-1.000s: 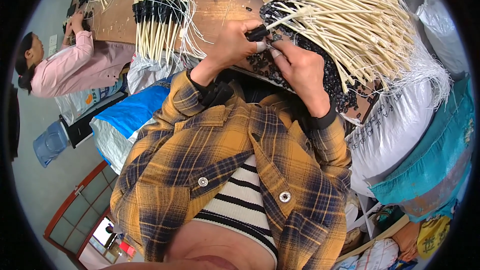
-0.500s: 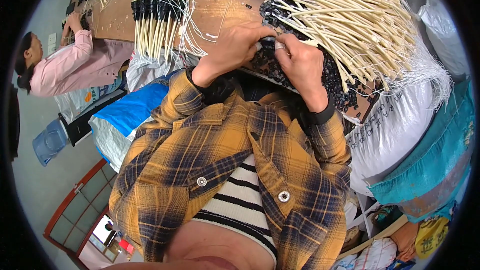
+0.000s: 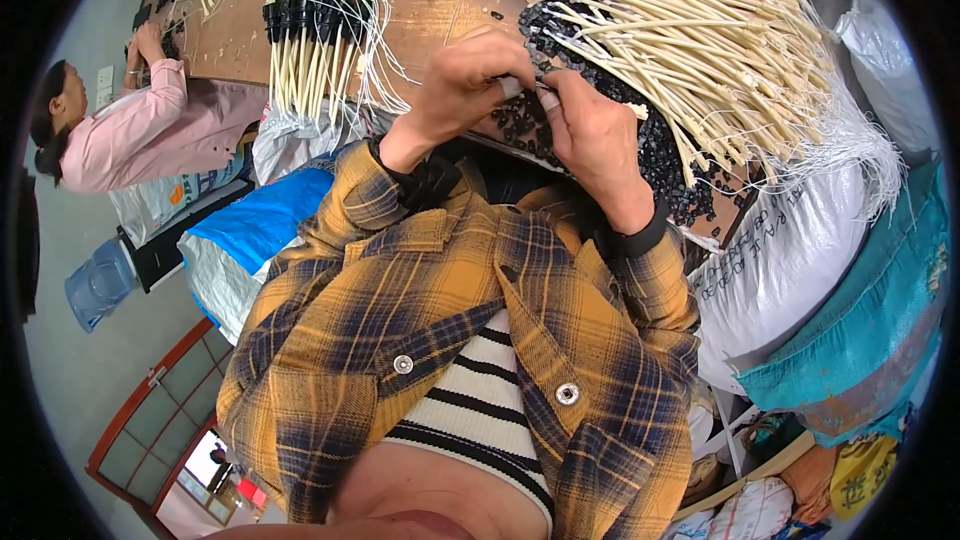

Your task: The person assembles components by hand, picking up a white cord and a black plastic piece, threading the cord through the piece, and sliding it down to join the others.

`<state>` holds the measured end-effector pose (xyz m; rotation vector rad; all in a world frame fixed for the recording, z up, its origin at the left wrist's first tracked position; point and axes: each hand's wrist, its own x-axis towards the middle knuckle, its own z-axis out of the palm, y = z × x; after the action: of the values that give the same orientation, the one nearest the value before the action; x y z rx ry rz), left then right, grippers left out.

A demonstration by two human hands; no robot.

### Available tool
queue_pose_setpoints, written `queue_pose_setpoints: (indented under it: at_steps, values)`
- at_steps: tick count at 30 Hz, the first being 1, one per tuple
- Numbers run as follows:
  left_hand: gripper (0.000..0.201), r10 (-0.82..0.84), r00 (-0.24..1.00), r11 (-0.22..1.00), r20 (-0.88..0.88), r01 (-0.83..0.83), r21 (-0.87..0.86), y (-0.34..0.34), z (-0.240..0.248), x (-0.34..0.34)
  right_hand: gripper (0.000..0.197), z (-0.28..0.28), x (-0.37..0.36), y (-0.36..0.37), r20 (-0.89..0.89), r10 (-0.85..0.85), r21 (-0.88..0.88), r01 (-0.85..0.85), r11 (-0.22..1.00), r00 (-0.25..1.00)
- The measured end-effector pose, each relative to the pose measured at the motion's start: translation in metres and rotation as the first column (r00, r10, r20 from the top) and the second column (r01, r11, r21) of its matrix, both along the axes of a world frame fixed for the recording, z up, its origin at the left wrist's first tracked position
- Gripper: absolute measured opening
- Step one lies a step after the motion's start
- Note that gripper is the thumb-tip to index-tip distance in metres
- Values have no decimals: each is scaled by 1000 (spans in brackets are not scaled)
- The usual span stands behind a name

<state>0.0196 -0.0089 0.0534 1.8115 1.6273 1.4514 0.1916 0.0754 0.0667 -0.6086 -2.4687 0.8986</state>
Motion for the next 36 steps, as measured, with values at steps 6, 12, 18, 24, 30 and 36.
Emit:
queue_pose_setpoints:
  at_steps: [6,12,18,24,30,36]
  values:
    - [17,-84,993,996,-77,87,34,0,-8,-3,14,-11,5,0,-90,26,-148,-39,988,996]
    - [29,327,904,931,-275,-358,-71,34,-50,-46,11,-20,18,6,95,-198,-399,220,890,976]
    - [40,253,968,922,-9,-243,-302,35,-47,-36,12,-22,20,11,152,-317,-484,350,802,936]
    - [52,162,969,987,-187,-160,29,25,-3,32,12,-28,6,15,98,-245,-709,240,663,965]
    - [53,199,970,980,-140,-198,20,23,-13,37,13,-25,4,9,-30,-302,-841,139,523,953]
    - [19,294,948,911,120,-240,-336,18,-10,37,14,-17,3,8,-11,-272,-807,152,571,962]
